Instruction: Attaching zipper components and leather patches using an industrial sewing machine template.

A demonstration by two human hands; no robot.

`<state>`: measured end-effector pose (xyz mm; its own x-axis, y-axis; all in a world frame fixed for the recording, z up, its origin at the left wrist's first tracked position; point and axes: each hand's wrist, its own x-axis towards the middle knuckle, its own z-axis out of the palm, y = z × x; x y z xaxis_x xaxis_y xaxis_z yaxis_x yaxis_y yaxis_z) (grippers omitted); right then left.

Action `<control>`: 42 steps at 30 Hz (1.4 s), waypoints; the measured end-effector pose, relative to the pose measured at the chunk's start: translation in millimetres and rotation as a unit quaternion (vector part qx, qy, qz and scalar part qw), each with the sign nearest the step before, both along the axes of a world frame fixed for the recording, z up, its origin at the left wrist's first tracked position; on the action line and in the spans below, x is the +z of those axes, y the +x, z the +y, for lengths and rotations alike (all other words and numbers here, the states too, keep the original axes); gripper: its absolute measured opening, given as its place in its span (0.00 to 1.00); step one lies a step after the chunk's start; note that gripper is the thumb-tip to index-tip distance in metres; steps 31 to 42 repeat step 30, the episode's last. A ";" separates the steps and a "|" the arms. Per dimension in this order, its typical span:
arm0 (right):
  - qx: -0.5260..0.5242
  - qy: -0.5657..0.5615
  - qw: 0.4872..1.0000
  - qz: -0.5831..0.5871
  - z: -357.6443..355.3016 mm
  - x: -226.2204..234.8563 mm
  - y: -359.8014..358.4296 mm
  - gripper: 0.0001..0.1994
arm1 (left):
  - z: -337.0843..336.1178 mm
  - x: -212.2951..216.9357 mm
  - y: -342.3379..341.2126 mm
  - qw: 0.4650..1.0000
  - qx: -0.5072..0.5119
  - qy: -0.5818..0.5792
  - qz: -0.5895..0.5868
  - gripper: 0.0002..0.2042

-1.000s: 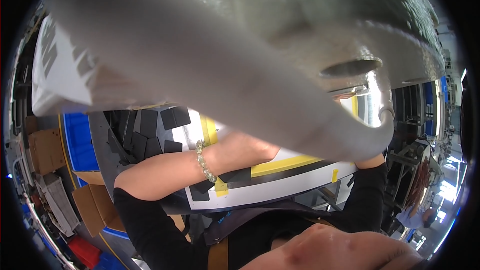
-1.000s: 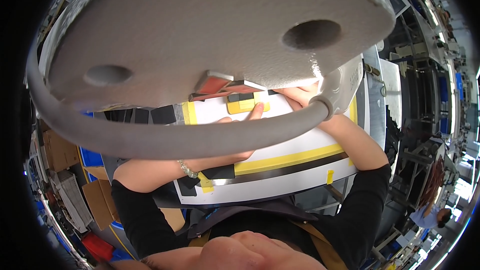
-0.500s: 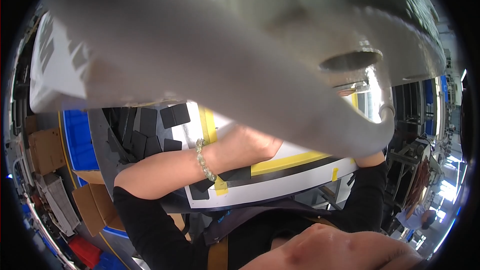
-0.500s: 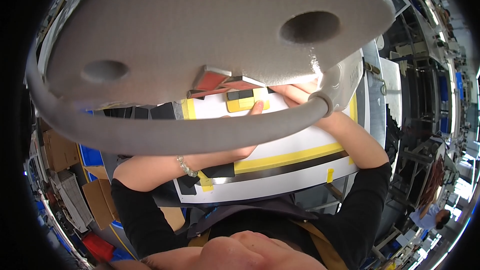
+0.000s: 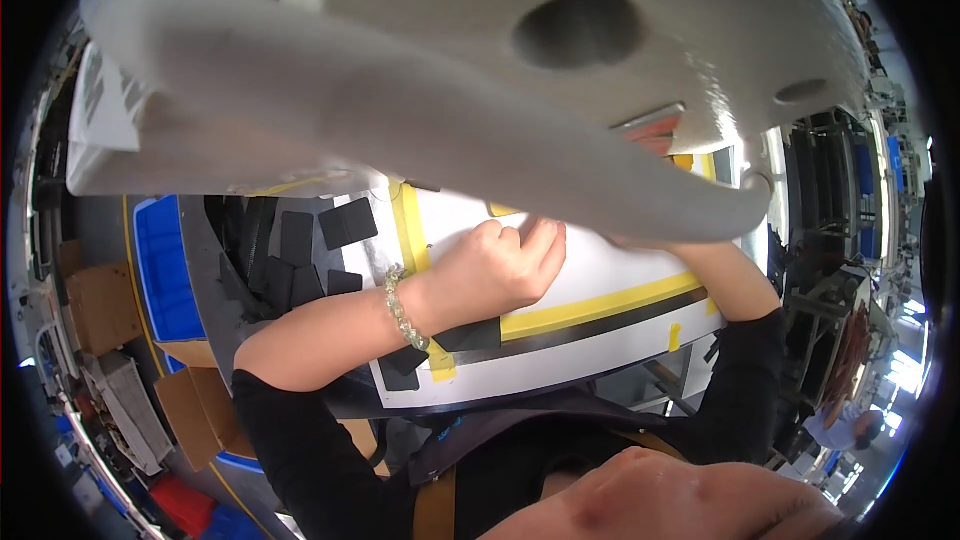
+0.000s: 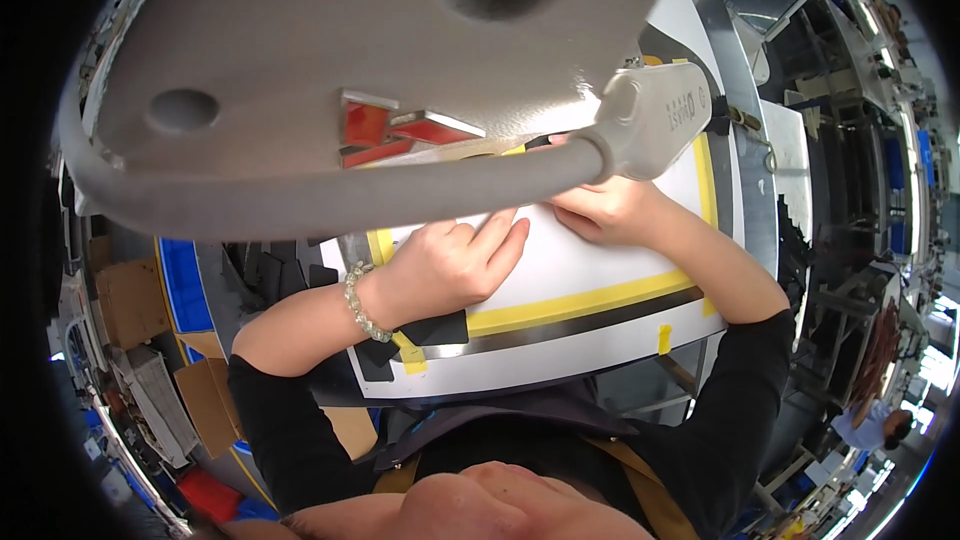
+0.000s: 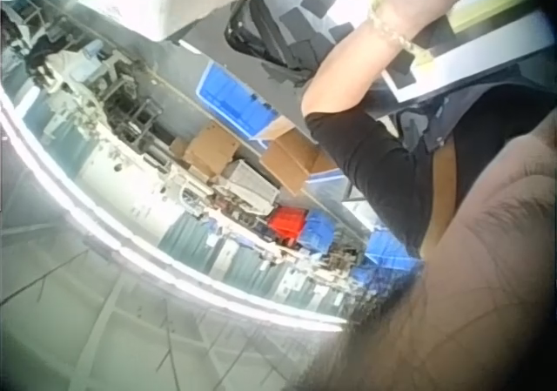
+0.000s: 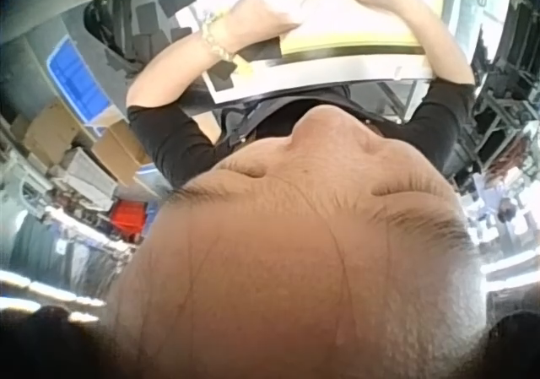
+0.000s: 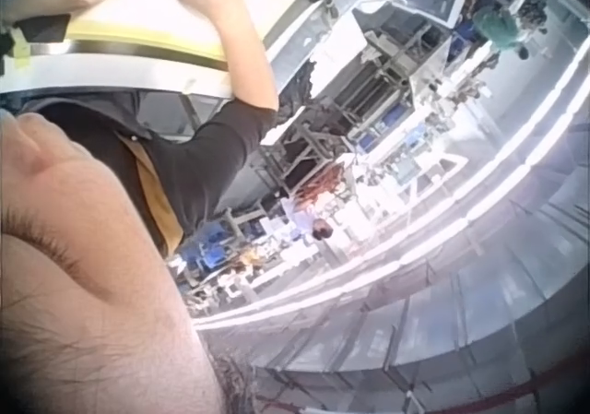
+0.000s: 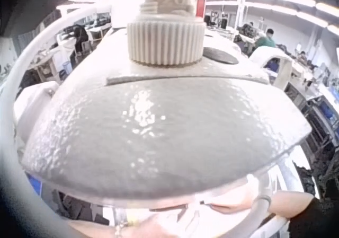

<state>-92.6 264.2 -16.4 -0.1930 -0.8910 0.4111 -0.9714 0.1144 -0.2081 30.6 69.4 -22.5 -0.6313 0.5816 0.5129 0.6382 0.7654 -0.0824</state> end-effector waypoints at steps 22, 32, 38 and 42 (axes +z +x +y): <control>0.059 -0.009 0.997 -0.052 2.5 12.9 -0.7 0.15 | -78.0 29.5 -8.8 0.979 0.002 -0.016 -0.202 0.18; 0.065 -0.022 0.995 -0.068 2.0 17.0 -2.0 0.14 | -85.9 19.8 -13.9 0.973 -0.020 -0.023 -0.227 0.18; 0.065 -0.022 0.995 -0.068 2.0 17.0 -2.0 0.14 | -85.9 19.8 -13.9 0.973 -0.020 -0.023 -0.227 0.18; 0.065 -0.022 0.995 -0.068 2.0 17.0 -2.0 0.14 | -85.9 19.8 -13.9 0.973 -0.020 -0.023 -0.227 0.18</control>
